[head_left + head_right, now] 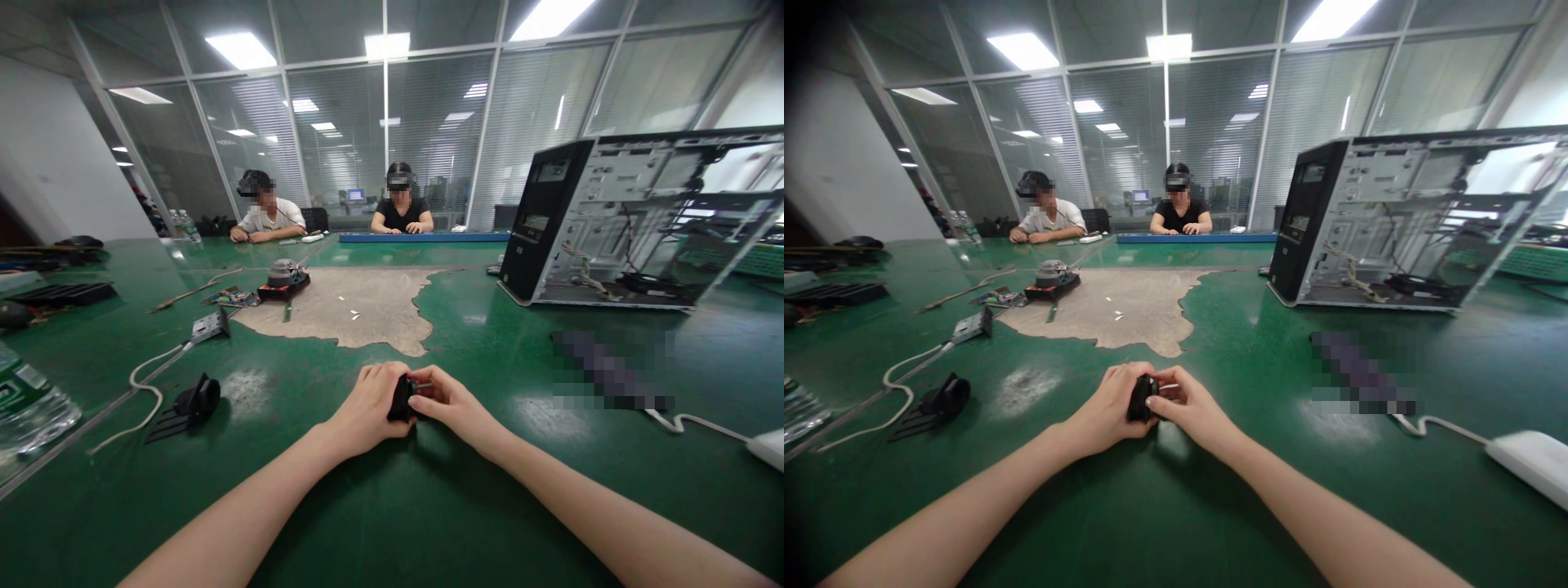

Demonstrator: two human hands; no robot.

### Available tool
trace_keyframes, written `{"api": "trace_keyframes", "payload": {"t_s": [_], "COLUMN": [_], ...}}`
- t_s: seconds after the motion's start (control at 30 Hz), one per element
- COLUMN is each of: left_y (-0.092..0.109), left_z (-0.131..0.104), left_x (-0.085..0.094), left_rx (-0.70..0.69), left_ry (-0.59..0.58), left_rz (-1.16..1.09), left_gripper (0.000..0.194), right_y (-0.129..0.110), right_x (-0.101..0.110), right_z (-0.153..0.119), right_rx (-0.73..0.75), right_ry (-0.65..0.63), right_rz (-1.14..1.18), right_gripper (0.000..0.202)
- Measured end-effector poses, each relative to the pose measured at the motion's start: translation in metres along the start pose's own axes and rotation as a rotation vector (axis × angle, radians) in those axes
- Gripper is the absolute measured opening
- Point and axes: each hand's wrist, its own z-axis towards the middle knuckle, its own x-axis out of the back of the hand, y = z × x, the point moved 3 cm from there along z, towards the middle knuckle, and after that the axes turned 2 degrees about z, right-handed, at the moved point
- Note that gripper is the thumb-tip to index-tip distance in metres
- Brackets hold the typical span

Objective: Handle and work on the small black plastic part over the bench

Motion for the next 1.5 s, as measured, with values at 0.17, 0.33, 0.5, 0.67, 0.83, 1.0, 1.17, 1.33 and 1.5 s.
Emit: {"api": "trace_keyframes", "payload": {"t_s": [0.17,0.33,0.5,0.67,0.83,1.0,1.17,1.33,1.5], "left_y": [0.0005,-0.0007,0.0003,0.0027,0.0033,0.0025,0.0022,0.0007,-0.0010], "left_z": [0.0000,0.0003,0.0001,-0.0003,0.0017,0.0024,0.0020,0.0015,0.0001], "left_x": [0.0011,0.0004,0.0013,0.0026,0.0020,0.0024,0.0017,0.0008,0.0011], "left_rx": [0.010,-0.001,-0.004,0.016,-0.033,-0.038,-0.008,0.056,0.057], "left_ry": [0.002,0.014,0.034,0.076,0.036,0.014,0.002,-0.022,0.029], "left_rz": [-0.018,-0.014,0.040,0.154,0.138,0.073,0.001,-0.014,0.032], "left_gripper": [0.054,0.056,0.058,0.060,0.056,0.052,0.055,0.058,0.058], "right_y": [-0.0063,-0.0043,-0.0020,-0.0058,-0.0046,-0.0048,-0.0065,-0.0042,-0.0042], "right_x": [0.0000,0.0001,-0.0001,-0.0002,0.0003,0.0016,0.0012,0.0011,0.0009], "right_z": [-0.0018,0.0019,0.0018,-0.0002,0.0008,-0.0012,-0.0035,-0.0008,-0.0021], "right_rx": [0.017,-0.006,-0.015,0.007,-0.017,-0.018,0.013,0.009,0.008], "right_ry": [-0.073,0.005,-0.059,-0.073,0.025,0.000,-0.043,0.049,-0.016], "right_rz": [0.058,0.068,0.070,0.108,0.102,0.081,0.110,0.071,0.092], "right_gripper": [0.030,0.027,0.034,0.030,0.030,0.035,0.032,0.027,0.035]}}
